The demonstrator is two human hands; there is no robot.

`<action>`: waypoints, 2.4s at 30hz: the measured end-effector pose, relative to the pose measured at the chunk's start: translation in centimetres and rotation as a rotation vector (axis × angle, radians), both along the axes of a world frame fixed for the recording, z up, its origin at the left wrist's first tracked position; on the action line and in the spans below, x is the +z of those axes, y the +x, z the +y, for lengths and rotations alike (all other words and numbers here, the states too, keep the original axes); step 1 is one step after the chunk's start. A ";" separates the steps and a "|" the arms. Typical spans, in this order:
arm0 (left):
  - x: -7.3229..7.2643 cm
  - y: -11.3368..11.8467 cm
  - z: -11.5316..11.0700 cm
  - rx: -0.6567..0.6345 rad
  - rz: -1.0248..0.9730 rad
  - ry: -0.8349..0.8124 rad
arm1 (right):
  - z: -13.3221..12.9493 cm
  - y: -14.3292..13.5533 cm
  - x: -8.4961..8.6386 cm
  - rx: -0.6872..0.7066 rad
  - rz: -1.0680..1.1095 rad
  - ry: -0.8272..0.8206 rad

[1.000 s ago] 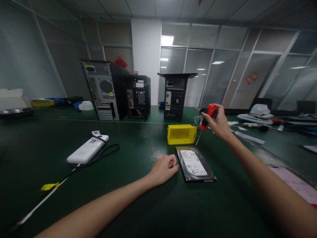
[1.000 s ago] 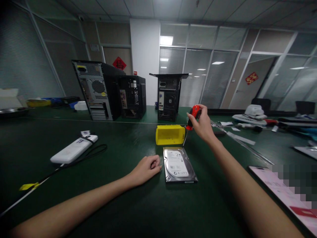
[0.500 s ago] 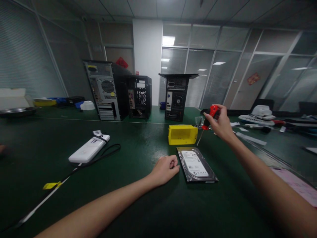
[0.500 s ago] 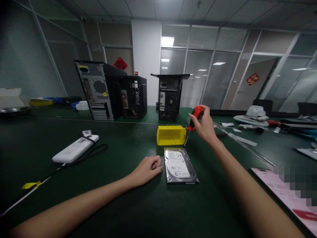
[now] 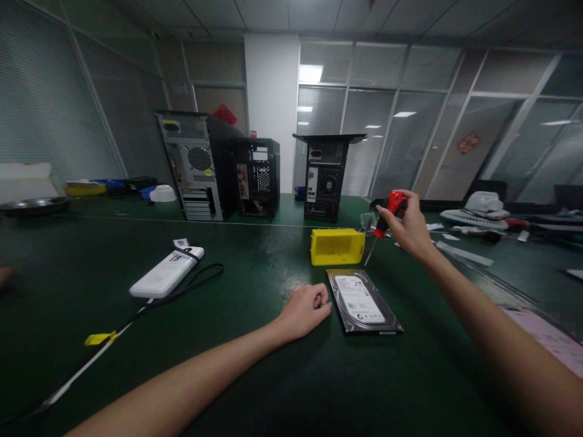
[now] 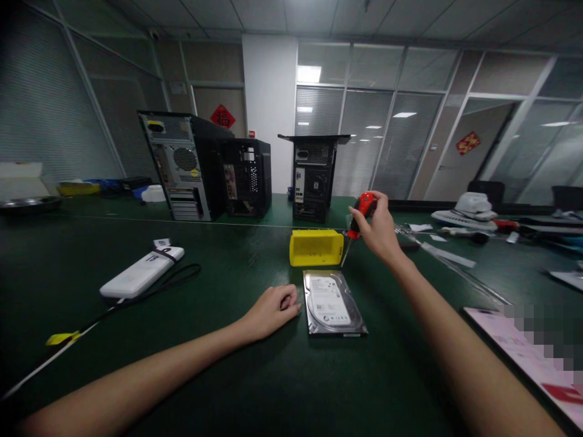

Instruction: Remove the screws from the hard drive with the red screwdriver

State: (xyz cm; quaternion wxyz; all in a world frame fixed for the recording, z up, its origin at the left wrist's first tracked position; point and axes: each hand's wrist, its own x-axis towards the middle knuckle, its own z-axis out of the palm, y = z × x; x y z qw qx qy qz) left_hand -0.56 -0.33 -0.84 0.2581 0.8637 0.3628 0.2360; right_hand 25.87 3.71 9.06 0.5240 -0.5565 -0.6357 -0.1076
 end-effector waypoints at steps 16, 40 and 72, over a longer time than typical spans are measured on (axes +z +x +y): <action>-0.2 0.0 0.1 -0.009 -0.009 0.020 | -0.7 -0.8 0.3 0.026 0.015 -0.023; 0.0 -0.1 -0.1 -0.003 -0.027 -0.013 | 0.3 -1.5 2.7 0.364 0.409 -0.173; -0.1 -0.1 0.2 -0.006 -0.009 -0.004 | 1.0 -1.7 2.5 0.454 0.377 -0.174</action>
